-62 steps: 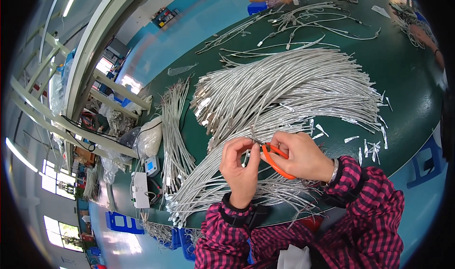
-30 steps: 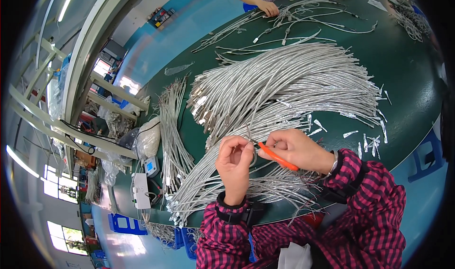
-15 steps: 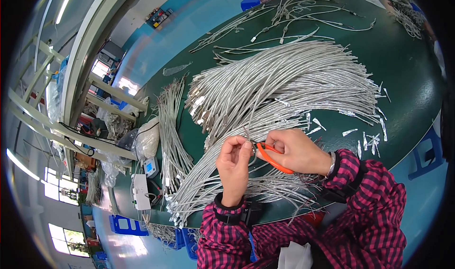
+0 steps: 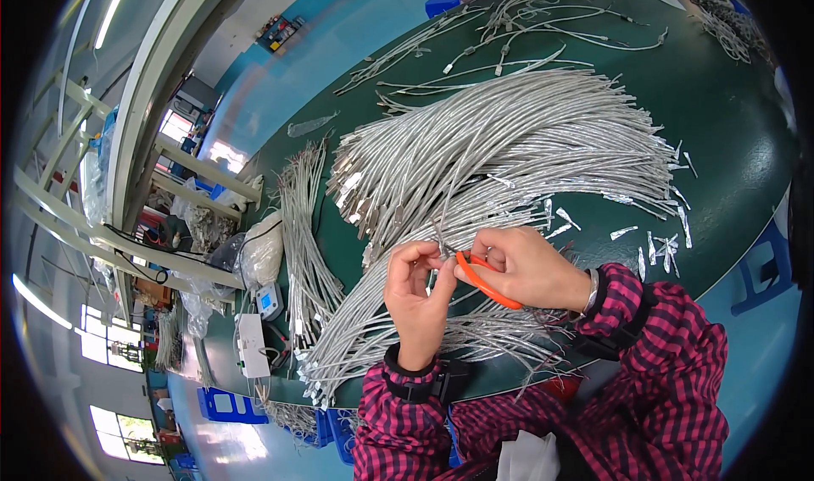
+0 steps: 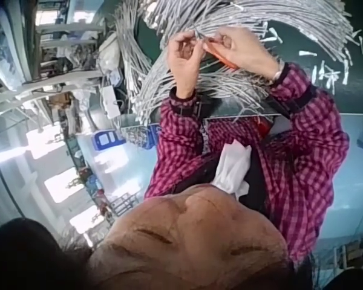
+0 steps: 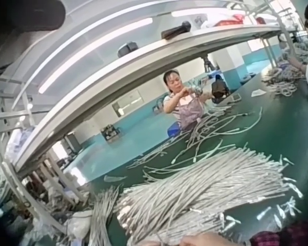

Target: The person picks up a wire from a pile, separates the strands at one end by hand, and trims them using shears. They then pick up a small component from a blue bin and slide it onto the wire.

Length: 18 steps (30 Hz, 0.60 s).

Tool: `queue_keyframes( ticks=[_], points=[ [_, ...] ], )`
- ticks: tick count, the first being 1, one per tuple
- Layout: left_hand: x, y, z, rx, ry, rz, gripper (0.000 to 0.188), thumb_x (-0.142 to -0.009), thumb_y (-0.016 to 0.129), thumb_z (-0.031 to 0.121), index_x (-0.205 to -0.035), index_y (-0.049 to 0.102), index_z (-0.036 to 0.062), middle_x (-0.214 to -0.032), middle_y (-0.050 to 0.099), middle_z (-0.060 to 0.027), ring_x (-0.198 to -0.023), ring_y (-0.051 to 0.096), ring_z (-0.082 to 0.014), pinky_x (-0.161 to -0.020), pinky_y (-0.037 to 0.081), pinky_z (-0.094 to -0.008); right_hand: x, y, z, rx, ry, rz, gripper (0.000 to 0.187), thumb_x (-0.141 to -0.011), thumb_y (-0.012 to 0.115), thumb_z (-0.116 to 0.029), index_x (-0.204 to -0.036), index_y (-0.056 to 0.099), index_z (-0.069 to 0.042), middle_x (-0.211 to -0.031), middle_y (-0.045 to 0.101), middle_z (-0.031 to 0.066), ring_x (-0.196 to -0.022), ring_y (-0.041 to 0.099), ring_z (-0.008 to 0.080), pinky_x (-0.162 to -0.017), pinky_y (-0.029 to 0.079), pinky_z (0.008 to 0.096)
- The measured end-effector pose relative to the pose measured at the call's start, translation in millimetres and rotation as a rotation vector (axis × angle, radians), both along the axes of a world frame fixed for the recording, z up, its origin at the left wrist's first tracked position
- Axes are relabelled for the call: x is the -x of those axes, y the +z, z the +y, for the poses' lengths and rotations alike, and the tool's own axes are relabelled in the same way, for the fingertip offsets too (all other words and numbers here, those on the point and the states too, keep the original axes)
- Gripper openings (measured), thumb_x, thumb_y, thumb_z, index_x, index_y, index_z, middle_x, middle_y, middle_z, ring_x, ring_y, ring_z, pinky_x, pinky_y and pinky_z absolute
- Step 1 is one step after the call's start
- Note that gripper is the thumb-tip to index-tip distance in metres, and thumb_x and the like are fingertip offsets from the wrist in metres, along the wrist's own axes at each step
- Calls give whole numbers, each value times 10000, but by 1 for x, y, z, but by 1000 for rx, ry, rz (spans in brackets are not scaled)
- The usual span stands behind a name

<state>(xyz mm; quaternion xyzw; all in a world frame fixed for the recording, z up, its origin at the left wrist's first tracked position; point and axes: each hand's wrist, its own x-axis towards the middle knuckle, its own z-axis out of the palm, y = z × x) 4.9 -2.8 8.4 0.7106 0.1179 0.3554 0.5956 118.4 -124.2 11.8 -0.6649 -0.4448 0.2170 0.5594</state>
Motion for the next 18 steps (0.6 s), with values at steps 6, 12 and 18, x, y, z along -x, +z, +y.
queue_keyframes(
  ticks=[6, 12, 18],
  points=[
    [4, -2, 5, -264, 88, 38, 220, -791, 591, -110, -981, 529, -17, -944, 501, -46, -835, 500, -103, -754, 434, -216, 4, 4, -1, 7, -44, -110, 290, -777, 651, -274, -695, 560, -12, -500, 516, 104, -437, 515, 266, -440, 375, 364],
    [2, -5, 5, 38, 13, -50, 195, -801, 582, -111, -960, 528, -12, -939, 504, -45, -823, 500, -99, -743, 429, -218, -1, 1, -1, 52, 133, 292, 253, -839, 653, -231, -756, 545, -18, -470, 451, 16, -410, 382, 48, -391, 266, 255],
    [0, -4, 2, 72, 20, -40, 189, -800, 581, -117, -946, 529, -8, -945, 506, -43, -824, 499, -95, -733, 424, -212, -2, -2, 2, 64, 151, 368, 253, -843, 652, -235, -762, 554, -16, -467, 457, 2, -413, 389, 41, -392, 267, 247]
  ],
)
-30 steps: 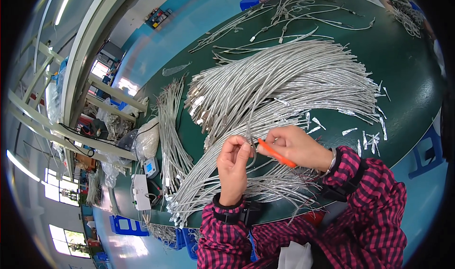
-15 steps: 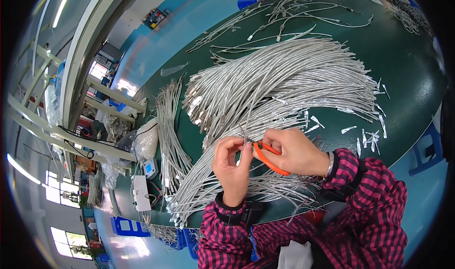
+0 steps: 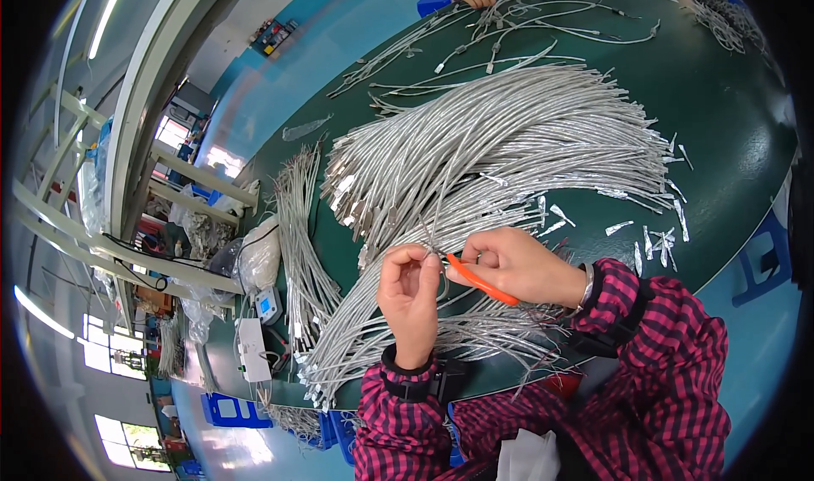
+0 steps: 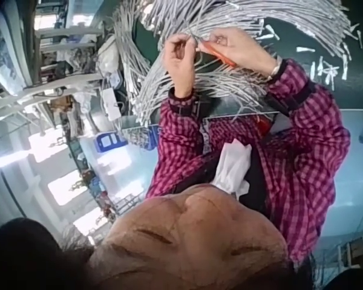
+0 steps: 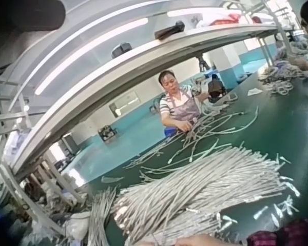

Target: The person picks up a wire from a pile, separates the strands at one end by hand, and trims them using shears. They then pick up a small component from a blue bin and slide it onto the wire.

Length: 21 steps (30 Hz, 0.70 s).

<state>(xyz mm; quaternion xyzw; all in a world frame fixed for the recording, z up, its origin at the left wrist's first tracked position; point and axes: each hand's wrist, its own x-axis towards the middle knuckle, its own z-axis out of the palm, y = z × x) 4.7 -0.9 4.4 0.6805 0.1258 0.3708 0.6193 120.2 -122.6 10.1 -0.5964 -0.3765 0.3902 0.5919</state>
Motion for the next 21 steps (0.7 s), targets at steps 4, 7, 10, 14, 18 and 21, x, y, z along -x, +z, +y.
queue_keyframes(
  ticks=[4, 7, 10, 14, 18, 21],
  points=[
    [0, 1, 1, -304, 78, 47, 185, -790, 590, -119, -928, 539, -8, -943, 508, -45, -829, 503, -98, -731, 423, -210, 3, 1, -2, -68, -107, -308, 261, -846, 656, -242, -754, 555, -20, -468, 459, -6, -418, 396, 37, -397, 275, 232],
    [2, 1, 2, -433, 109, 60, 182, -784, 594, -120, -917, 545, -7, -940, 510, -46, -827, 507, -100, -728, 424, -210, 5, 3, -3, -116, -166, -533, 264, -847, 658, -249, -757, 555, -23, -471, 471, -7, -419, 411, 42, -399, 289, 232],
    [3, 1, 3, -424, 108, 47, 180, -778, 599, -120, -909, 550, -6, -938, 514, -46, -819, 511, -101, -722, 427, -210, 4, 2, -3, -76, -97, -304, 267, -847, 657, -255, -764, 554, -23, -471, 479, 0, -414, 421, 50, -395, 299, 241],
    [2, -1, 4, -116, 38, -30, 188, -779, 591, -128, -916, 551, -5, -935, 515, -45, -800, 512, -99, -707, 429, -208, 2, 8, -3, 35, 47, 208, 272, -848, 655, -261, -765, 553, -23, -473, 492, 10, -410, 426, 56, -391, 304, 245],
    [0, -1, 2, 49, 15, -62, 186, -781, 585, -128, -917, 553, -6, -926, 510, -41, -792, 509, -95, -704, 429, -215, 0, 1, -1, 31, 73, 242, 285, -853, 652, -279, -761, 557, -27, -486, 508, 12, -414, 438, 55, -388, 310, 232],
    [1, 4, -3, 36, 17, 5, 171, -790, 584, -116, -917, 551, -7, -915, 504, -35, -794, 503, -93, -714, 425, -225, 1, 0, -1, 2, 32, 23, 296, -859, 646, -296, -759, 559, -30, -501, 520, 12, -419, 454, 54, -387, 322, 219]
  ],
)
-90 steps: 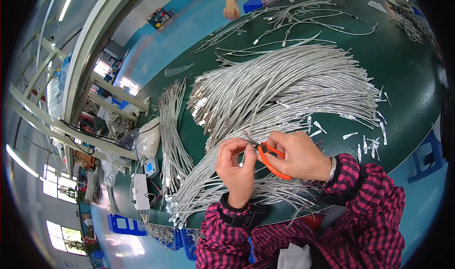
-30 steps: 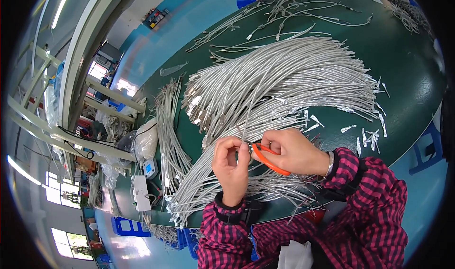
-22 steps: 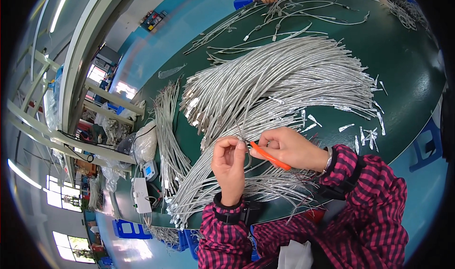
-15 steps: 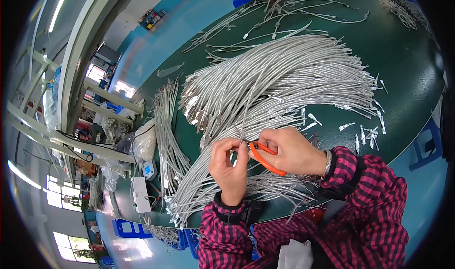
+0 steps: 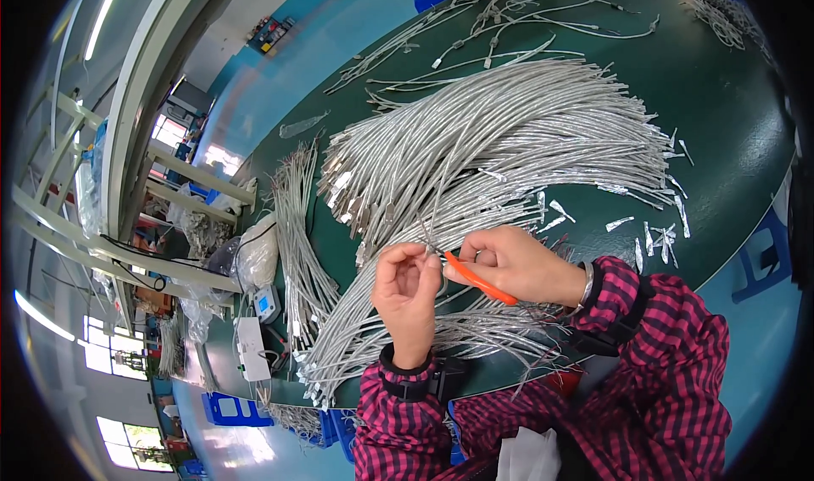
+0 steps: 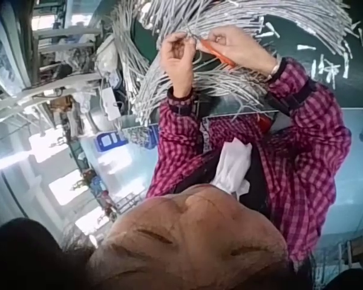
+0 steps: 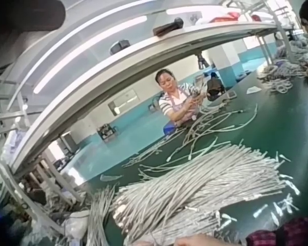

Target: The person picks up a wire from a pile, separates the strands at one end by hand, and trims them using shears. They then pick up a small component from a blue bin and slide it onto the wire.

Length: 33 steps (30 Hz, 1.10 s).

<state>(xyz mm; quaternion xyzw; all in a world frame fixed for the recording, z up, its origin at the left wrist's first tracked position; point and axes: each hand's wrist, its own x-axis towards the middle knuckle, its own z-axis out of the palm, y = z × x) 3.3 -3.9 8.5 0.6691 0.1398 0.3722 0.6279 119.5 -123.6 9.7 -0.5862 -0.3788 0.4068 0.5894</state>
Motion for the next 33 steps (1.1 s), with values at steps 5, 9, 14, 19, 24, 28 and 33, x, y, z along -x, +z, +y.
queue_keyframes(
  ticks=[5, 9, 14, 19, 24, 28, 33],
  points=[
    [1, -3, 6, -250, 47, 45, 172, -798, 593, -98, -935, 548, -5, -911, 500, -28, -777, 495, -89, -709, 417, -221, 2, -1, 1, -39, -85, -360, 312, -869, 635, -312, -759, 561, -30, -528, 536, 14, -424, 486, 64, -387, 352, 215],
    [1, -4, 8, -179, 8, 40, 157, -814, 592, -74, -940, 543, 6, -877, 499, -15, -756, 485, -81, -680, 401, -203, -1, 0, 1, 28, 6, -19, 304, -859, 646, -291, -755, 558, -19, -526, 531, 21, -419, 485, 69, -389, 350, 238],
    [3, 0, 5, 239, -140, 5, 114, -840, 583, -39, -927, 539, 20, -829, 494, 4, -740, 466, -72, -651, 378, -196, -1, 4, 0, 64, 63, 146, 297, -849, 656, -285, -761, 563, -17, -530, 531, 25, -420, 483, 69, -391, 347, 242],
    [3, 0, 3, -47, -20, 138, 81, -859, 580, -7, -920, 537, 26, -822, 496, 11, -726, 451, -65, -644, 368, -201, 5, -10, 3, -165, -224, -600, 306, -860, 645, -302, -772, 575, -17, -537, 538, 16, -419, 483, 64, -391, 350, 226],
    [4, -1, 10, 228, -179, 6, 77, -866, 581, 0, -920, 534, 27, -827, 499, 14, -720, 447, -53, -658, 368, -195, -1, 1, 1, 62, -2, 4, 303, -853, 653, -290, -755, 572, -15, -529, 529, 10, -405, 443, 67, -393, 326, 238],
    [4, 3, 6, 305, -177, -46, 88, -861, 579, -15, -924, 531, 25, -830, 499, 11, -727, 451, -56, -672, 375, -198, 0, 3, 1, 75, 39, 229, 303, -846, 660, -286, -746, 570, -15, -520, 518, 4, -399, 417, 70, -391, 308, 243],
    [1, -2, 4, 55, -105, 126, 108, -855, 570, -32, -935, 525, 24, -848, 502, 1, -753, 460, -69, -686, 381, -211, -1, -12, 1, -85, -142, -370, 299, -862, 642, -302, -765, 582, -26, -525, 517, -3, -407, 439, 61, -381, 317, 210]
  ],
)
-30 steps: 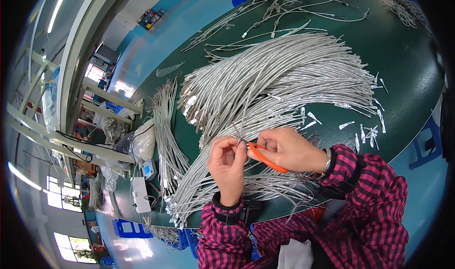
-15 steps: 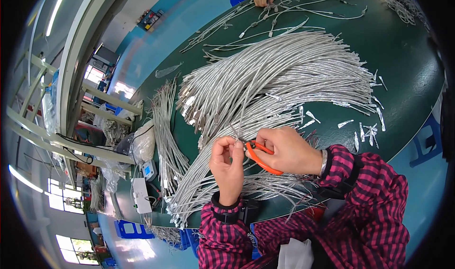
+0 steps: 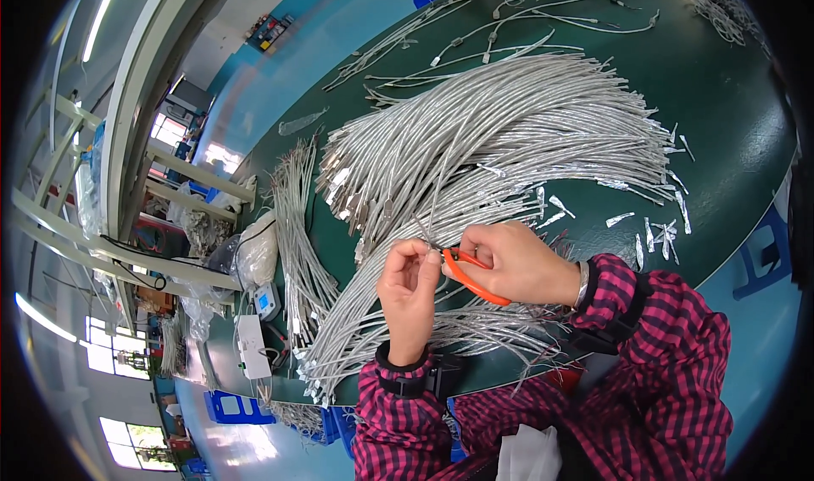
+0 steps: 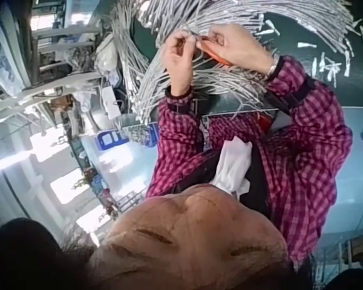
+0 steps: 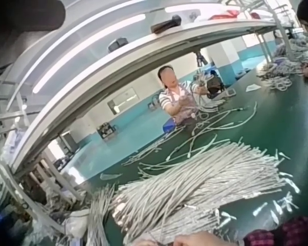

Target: The person picks up a wire from a pile, separates the strands at one end by hand, and trims them using shears. They then pick up a small component from a blue bin and slide it onto the wire.

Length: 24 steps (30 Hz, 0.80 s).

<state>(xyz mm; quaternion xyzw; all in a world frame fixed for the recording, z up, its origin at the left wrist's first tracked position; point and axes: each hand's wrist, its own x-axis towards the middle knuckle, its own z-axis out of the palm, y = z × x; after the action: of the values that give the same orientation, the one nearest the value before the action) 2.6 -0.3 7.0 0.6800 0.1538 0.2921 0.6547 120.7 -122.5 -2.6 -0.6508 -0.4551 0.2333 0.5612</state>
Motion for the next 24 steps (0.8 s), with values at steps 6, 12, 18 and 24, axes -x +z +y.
queue_keyframes(
  ticks=[6, 12, 18, 24],
  points=[
    [5, -3, 8, 37, -71, -120, 111, -862, 544, -55, -937, 512, 19, -941, 486, -33, -797, 463, -77, -696, 390, -213, -2, 20, -2, 192, 235, 787, 291, -867, 639, -292, -768, 581, -24, -530, 521, -12, -416, 443, 57, -393, 316, 199],
    [-2, -5, 0, -155, 34, -168, 110, -868, 526, -66, -932, 491, 15, -994, 479, -61, -810, 470, -90, -717, 409, -227, 2, 7, 6, 99, 153, 513, 298, -854, 654, -287, -754, 575, -17, -525, 530, -11, -415, 431, 61, -403, 307, 213],
    [-8, -2, -9, -211, 175, -224, 139, -866, 528, -51, -954, 466, 36, -987, 512, -62, -811, 475, -93, -727, 408, -242, 6, -1, 4, -25, -49, -94, 309, -853, 655, -292, -748, 572, -14, -524, 537, -7, -413, 433, 62, -401, 306, 215],
    [1, 4, 5, 167, 29, -260, 169, -853, 535, -84, -944, 463, 38, -969, 527, -82, -811, 500, -126, -762, 432, -264, -1, 10, 2, 114, 132, 634, 346, -852, 643, -334, -709, 566, -28, -515, 532, 27, -401, 468, 87, -379, 326, 232]
  ],
)
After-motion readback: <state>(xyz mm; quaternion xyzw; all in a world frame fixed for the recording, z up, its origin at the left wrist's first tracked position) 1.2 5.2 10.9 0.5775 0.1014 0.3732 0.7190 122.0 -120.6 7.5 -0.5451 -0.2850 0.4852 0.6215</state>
